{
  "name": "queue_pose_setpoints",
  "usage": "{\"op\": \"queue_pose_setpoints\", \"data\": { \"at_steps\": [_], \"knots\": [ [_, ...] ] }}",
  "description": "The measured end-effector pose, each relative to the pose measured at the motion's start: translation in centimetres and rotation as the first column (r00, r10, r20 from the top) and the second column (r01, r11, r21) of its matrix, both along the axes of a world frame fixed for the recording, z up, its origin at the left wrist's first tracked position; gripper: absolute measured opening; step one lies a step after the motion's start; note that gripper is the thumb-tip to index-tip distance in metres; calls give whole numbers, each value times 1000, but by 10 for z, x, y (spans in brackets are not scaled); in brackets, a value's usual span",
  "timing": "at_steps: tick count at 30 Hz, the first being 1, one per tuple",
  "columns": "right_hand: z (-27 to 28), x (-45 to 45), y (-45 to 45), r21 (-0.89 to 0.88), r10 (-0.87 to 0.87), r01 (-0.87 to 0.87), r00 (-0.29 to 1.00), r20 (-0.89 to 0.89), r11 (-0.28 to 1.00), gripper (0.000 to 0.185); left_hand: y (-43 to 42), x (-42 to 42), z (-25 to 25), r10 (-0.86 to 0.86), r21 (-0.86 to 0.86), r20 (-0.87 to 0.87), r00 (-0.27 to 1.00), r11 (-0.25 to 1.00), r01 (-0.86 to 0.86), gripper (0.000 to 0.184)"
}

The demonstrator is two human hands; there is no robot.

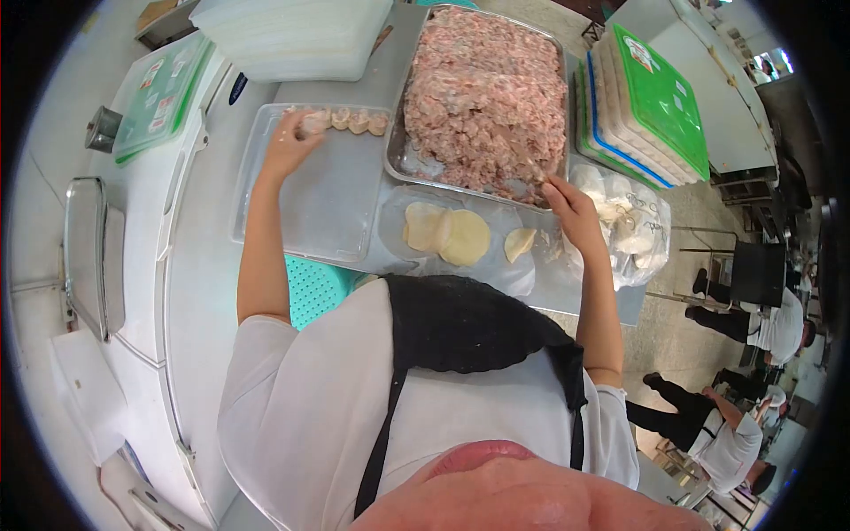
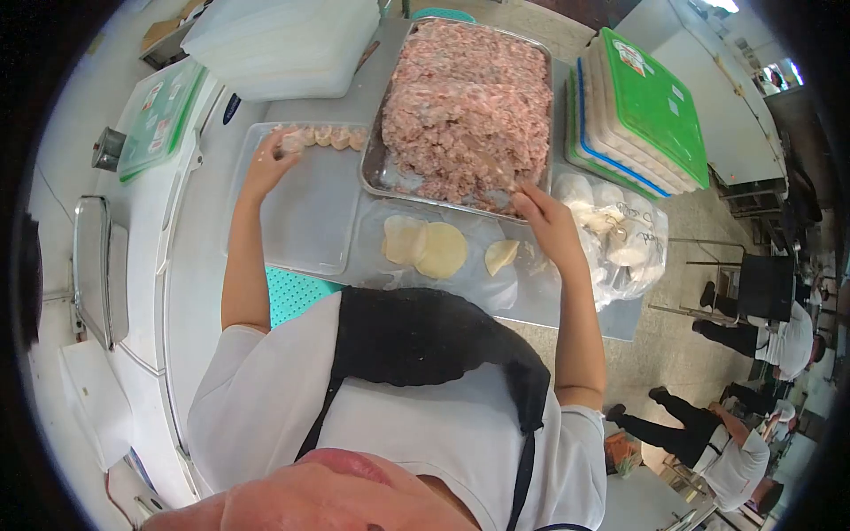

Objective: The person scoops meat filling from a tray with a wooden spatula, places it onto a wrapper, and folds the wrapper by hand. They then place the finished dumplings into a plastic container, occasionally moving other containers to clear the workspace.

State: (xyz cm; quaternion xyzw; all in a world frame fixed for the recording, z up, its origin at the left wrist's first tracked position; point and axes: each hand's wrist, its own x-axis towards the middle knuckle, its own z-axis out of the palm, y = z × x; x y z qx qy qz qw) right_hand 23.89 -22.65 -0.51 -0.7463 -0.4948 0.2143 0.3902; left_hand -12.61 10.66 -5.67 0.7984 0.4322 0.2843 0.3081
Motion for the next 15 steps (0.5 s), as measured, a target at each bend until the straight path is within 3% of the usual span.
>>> {"op": "queue_pose_setpoints", "data": {
  "at_steps": [1, 3, 4, 6, 9, 13, 15],
  "knots": [
    [-4, 2, -3, -27, -66, 65, 997, -46, 998, 37, 17, -18, -13, 4, -1, -4, 1000, 1000, -4, 43],
    [-10, 4, -6, -88, -100, 87, 983, -155, 992, 38, 40, -40, -25, 232, 342, -323, 918, 933, -116, 50],
    [-12, 4, -7, -150, -142, 106, 956, -256, 983, 38, 45, -43, -26, 230, 340, -326, 917, 934, -113, 50],
    [-13, -2, -3, -145, -157, 119, 947, -281, 982, 37, 57, -46, -27, 382, 261, -336, 861, 916, -304, 63],
    [-6, -13, 7, -140, -169, 131, 937, -307, 981, 37, 74, -46, -39, 402, 307, -327, 855, 901, -306, 73],
    [-5, -21, 15, -156, -175, 135, 943, -284, 979, 36, 86, -36, -40, 364, 191, -401, 841, 931, -312, 76],
    [-13, -21, 16, -128, -168, 136, 943, -288, 982, 36, 87, -36, -37, 187, -4, -285, 940, 981, -196, 80]
  ]
}}
